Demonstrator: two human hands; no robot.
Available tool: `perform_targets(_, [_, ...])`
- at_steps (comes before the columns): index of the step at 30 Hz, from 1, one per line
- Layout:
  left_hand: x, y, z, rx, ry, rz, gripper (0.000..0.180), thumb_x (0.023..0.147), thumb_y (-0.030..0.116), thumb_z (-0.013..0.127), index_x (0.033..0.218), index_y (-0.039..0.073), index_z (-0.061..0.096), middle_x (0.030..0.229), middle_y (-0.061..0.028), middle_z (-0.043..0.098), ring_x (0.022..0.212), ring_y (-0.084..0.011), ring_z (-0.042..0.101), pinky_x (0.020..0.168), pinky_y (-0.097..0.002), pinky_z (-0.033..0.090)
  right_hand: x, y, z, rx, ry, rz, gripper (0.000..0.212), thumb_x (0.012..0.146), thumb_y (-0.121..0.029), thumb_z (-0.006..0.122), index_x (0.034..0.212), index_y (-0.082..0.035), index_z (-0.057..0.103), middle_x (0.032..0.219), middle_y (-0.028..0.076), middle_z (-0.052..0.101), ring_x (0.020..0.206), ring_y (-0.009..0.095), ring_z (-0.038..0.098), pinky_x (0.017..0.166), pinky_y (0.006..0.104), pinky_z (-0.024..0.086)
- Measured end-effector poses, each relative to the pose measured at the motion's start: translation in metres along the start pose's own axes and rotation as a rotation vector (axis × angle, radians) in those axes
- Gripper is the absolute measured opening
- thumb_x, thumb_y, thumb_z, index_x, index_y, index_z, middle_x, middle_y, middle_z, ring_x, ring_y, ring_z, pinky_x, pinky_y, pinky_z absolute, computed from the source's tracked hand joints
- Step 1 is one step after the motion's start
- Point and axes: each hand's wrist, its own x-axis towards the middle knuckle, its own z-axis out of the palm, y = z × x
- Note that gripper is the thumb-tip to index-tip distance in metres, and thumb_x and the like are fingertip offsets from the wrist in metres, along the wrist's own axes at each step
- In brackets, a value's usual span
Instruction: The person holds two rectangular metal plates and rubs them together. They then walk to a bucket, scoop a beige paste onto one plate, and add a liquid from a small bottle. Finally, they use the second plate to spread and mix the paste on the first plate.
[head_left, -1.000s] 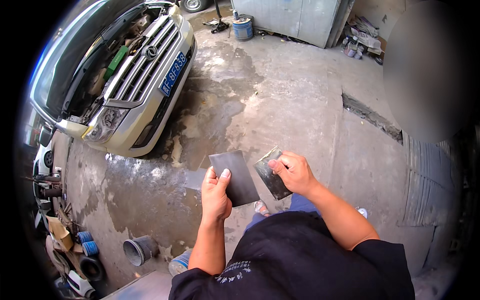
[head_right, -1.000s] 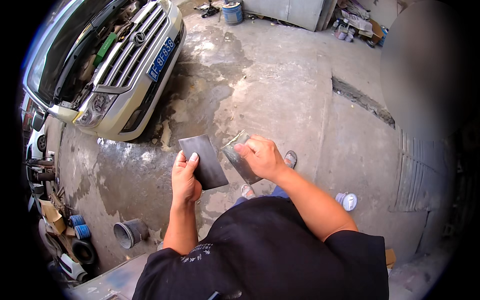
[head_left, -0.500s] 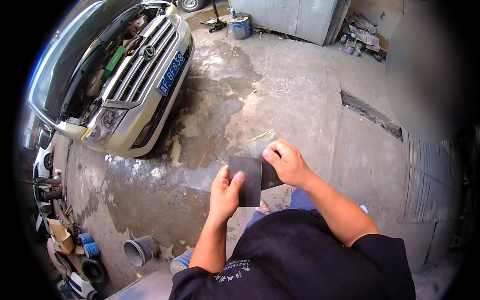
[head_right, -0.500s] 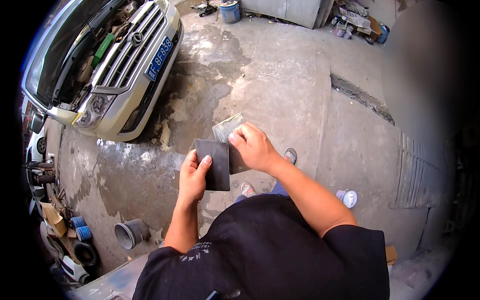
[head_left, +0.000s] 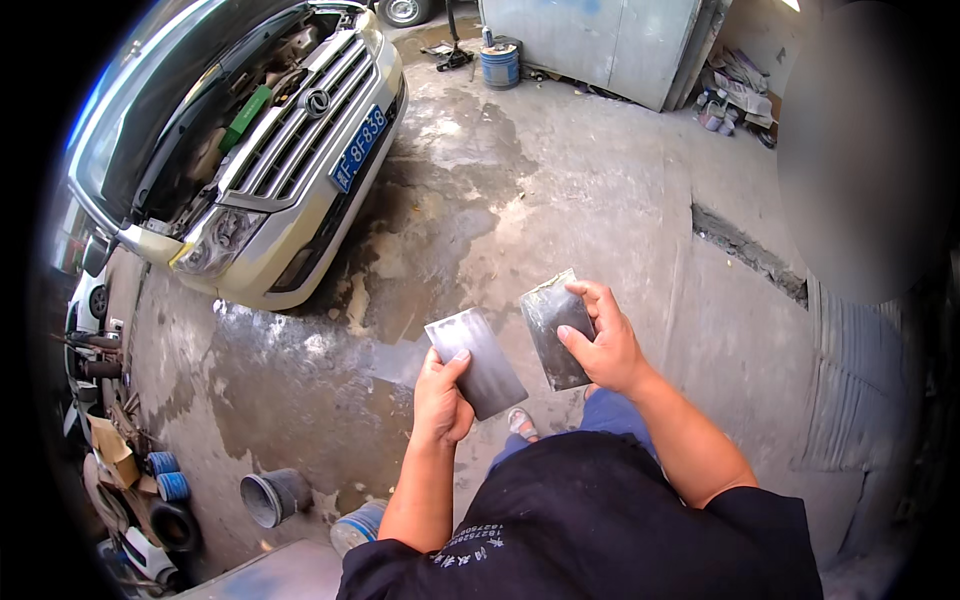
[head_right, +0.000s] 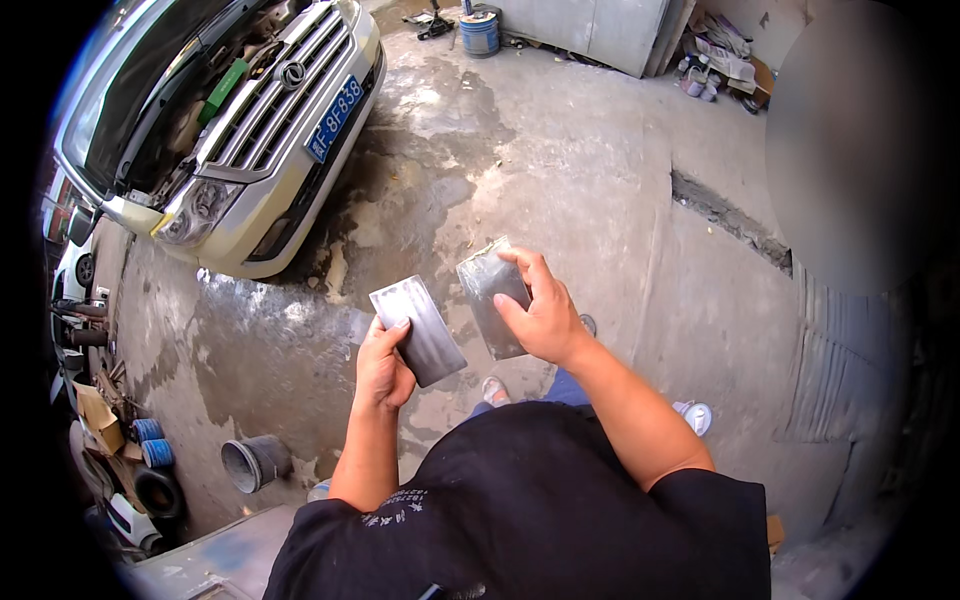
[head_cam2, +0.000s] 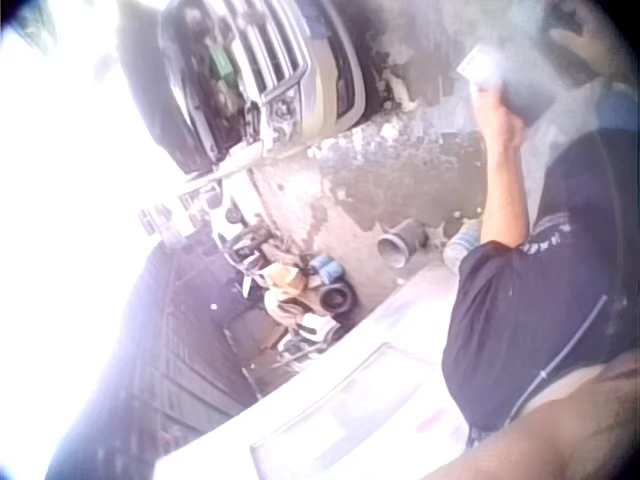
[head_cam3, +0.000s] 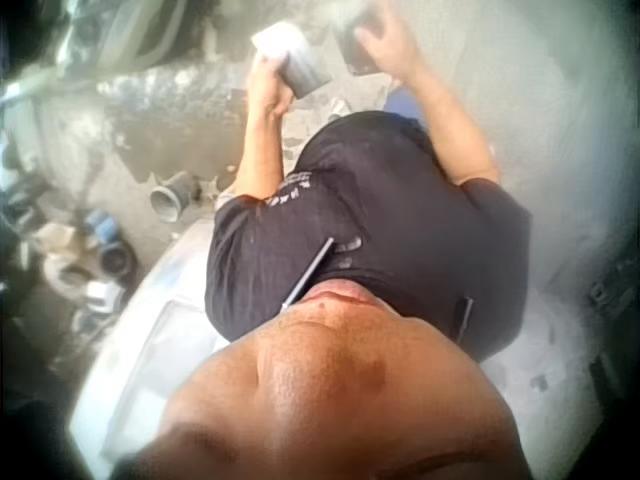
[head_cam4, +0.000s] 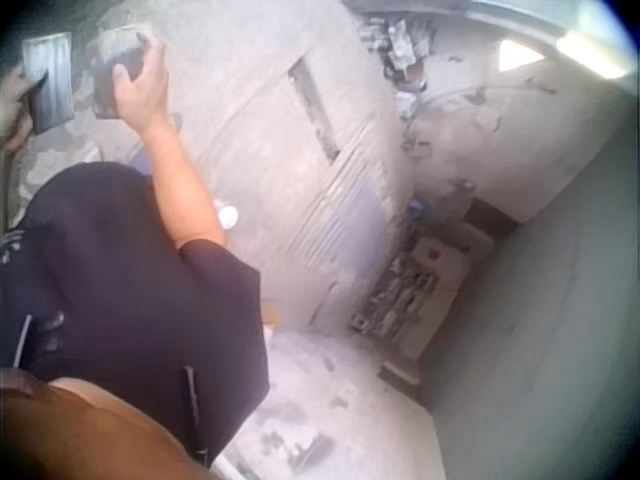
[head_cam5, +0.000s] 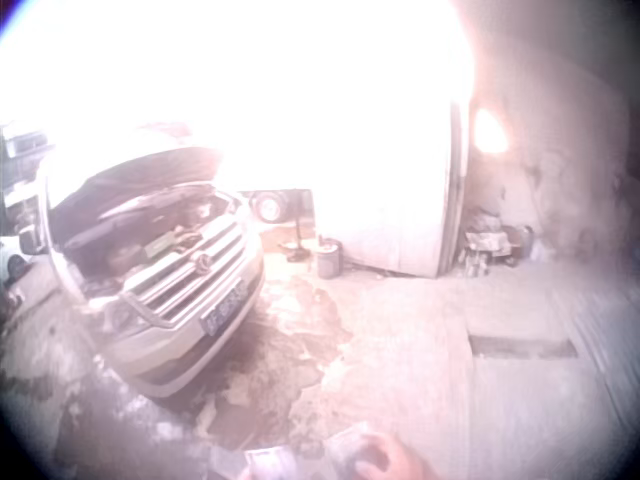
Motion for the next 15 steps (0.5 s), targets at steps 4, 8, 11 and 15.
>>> perform_targets(4, [-0.003,-0.019,0.011,-0.066,-0.038,-0.011,0.033,0.088,-0.001,0.058,0.119,0.004,0.049,0.112,-0.0083,0.060,0.101,-0.0189,0.060,0.091,-0.0363,0.048,-0.006,-0.021,0.005,-0.198,-0.109,0.009,0.048,0.082,-0.004,0.062,0.129,0.000,0.051,0.110,0.021,0.062,0.100,0.032,0.063,0.089,0.0383,0.047])
perform_targets(8, [-0.002,-0.038,0.024,-0.050,0.037,0.085,0.033,0.090,-0.002,0.055,0.121,0.004,0.045,0.113,-0.0068,0.058,0.102,-0.0170,0.057,0.093,-0.0339,0.046,-0.017,-0.014,0.014,-0.317,-0.195,-0.298,0.044,0.082,0.004,0.061,0.125,0.003,0.054,0.113,0.020,0.063,0.101,0.033,0.063,0.088,0.0370,0.050])
perform_targets(11, [0.004,-0.045,0.021,-0.014,0.024,0.310,0.032,0.090,-0.002,0.056,0.121,0.006,0.048,0.115,-0.0062,0.059,0.101,-0.0163,0.058,0.091,-0.0317,0.048,-0.024,-0.010,0.019,-0.374,-0.239,-0.514,0.044,0.078,0.012,0.060,0.120,0.002,0.059,0.116,0.017,0.062,0.106,0.034,0.061,0.089,0.0384,0.050])
perform_targets(15, [0.006,-0.046,0.013,0.078,-0.069,0.442,0.036,0.091,-0.003,0.056,0.124,0.006,0.047,0.115,-0.0060,0.059,0.102,-0.0155,0.058,0.092,-0.0314,0.047,-0.030,-0.003,0.011,-0.402,-0.325,-0.573,0.044,0.075,0.013,0.058,0.117,0.003,0.061,0.115,0.017,0.062,0.105,0.034,0.061,0.090,0.0392,0.050])
